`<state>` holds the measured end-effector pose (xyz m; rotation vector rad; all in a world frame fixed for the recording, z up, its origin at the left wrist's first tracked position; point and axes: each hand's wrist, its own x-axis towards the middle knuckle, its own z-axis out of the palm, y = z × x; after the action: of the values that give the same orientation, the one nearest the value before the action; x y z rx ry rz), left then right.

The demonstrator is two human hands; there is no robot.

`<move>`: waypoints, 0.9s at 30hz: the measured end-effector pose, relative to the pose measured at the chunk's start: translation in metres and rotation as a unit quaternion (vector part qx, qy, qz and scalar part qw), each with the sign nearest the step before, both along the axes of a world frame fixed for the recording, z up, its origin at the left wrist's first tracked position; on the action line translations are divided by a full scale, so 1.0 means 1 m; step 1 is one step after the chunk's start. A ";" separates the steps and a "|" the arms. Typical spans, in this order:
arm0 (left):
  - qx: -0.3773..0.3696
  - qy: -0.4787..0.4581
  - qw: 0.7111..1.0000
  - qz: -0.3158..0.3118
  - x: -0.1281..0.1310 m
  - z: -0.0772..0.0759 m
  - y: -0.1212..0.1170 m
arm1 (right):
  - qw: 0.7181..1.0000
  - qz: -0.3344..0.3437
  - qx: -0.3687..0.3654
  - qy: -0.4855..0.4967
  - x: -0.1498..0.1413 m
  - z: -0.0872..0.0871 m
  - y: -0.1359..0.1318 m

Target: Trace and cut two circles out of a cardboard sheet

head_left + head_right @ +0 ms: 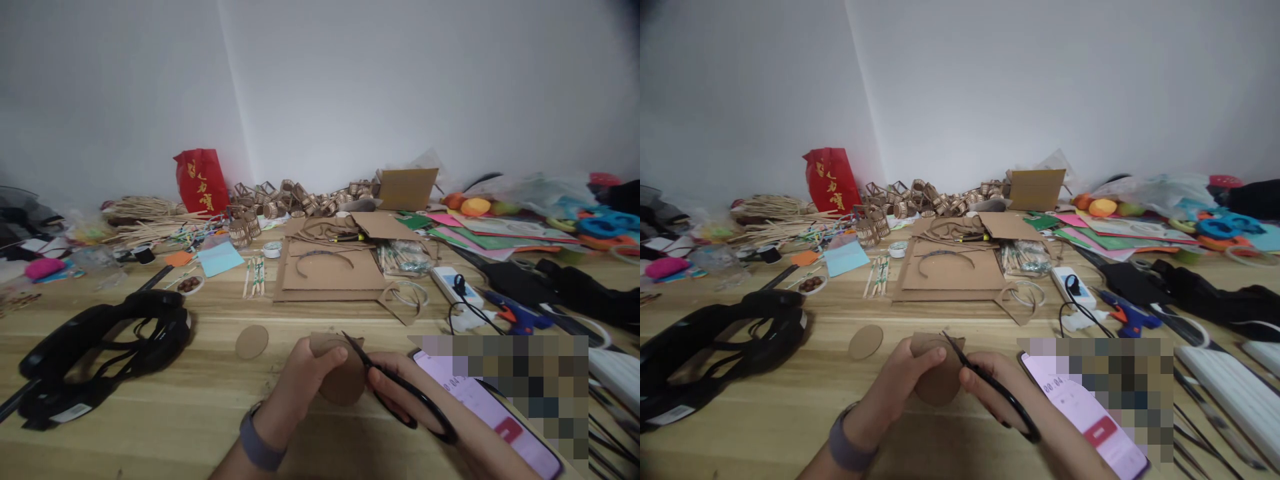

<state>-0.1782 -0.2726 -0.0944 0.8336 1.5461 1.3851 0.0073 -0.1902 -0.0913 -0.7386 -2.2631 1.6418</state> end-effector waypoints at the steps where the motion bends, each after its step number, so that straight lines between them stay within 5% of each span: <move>1: -0.003 0.003 1.000 0.003 0.000 0.000 0.000 | 1.000 -0.001 0.002 0.002 0.000 0.000 0.000; 27: 0.025 -0.036 0.998 -0.055 0.001 0.016 -0.001 | 1.000 0.001 0.022 -0.006 0.000 0.006 -0.003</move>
<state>-0.1774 -0.2739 -0.0779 0.8754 1.3964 1.3635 0.0069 -0.1933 -0.0851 -0.7386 -2.3002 1.5868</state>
